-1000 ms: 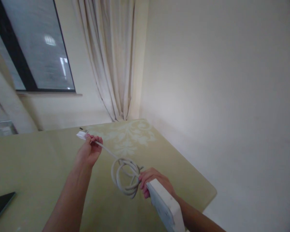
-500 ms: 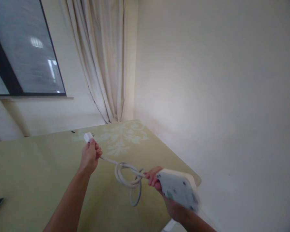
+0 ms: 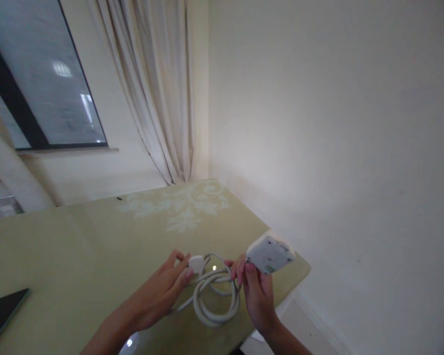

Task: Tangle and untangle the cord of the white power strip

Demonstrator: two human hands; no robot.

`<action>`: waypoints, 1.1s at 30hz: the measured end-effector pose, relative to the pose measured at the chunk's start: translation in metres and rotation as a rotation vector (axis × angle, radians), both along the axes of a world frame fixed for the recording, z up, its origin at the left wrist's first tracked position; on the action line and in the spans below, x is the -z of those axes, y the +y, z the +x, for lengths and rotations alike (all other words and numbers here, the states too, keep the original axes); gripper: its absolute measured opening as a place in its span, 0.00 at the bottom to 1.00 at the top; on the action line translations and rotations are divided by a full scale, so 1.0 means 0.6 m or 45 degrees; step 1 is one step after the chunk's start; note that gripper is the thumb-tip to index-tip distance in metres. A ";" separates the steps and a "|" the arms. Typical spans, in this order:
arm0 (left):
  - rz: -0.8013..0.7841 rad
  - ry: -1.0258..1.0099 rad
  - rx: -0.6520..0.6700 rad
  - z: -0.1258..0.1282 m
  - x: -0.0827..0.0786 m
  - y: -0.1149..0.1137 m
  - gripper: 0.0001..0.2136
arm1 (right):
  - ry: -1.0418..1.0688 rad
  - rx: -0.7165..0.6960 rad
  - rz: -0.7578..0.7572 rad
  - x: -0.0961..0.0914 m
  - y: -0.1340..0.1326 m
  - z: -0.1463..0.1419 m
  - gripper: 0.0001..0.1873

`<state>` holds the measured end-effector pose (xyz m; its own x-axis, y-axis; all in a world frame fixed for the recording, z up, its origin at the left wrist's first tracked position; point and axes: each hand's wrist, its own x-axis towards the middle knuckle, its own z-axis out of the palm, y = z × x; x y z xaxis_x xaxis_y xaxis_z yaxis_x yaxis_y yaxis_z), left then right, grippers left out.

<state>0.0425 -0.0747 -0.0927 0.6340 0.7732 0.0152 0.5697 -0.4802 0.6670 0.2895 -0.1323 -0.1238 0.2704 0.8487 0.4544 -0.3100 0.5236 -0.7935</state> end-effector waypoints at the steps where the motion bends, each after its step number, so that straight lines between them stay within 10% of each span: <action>1: 0.003 0.028 0.022 -0.004 0.001 -0.014 0.25 | 0.009 0.041 -0.042 0.000 0.003 -0.002 0.24; 6: 0.035 0.180 0.010 -0.008 0.013 -0.055 0.41 | 0.032 0.112 -0.162 -0.006 0.024 -0.016 0.28; 11: 0.057 0.041 0.087 0.000 0.006 -0.050 0.17 | 0.073 0.025 -0.199 -0.022 0.069 -0.037 0.29; 23: -0.363 -0.703 -0.428 -0.026 0.047 0.010 0.24 | 0.070 -0.009 -0.321 -0.043 0.234 -0.078 0.28; 33: -0.364 -1.136 -0.820 0.048 0.058 0.030 0.25 | 0.319 0.017 -0.465 0.021 0.279 -0.075 0.25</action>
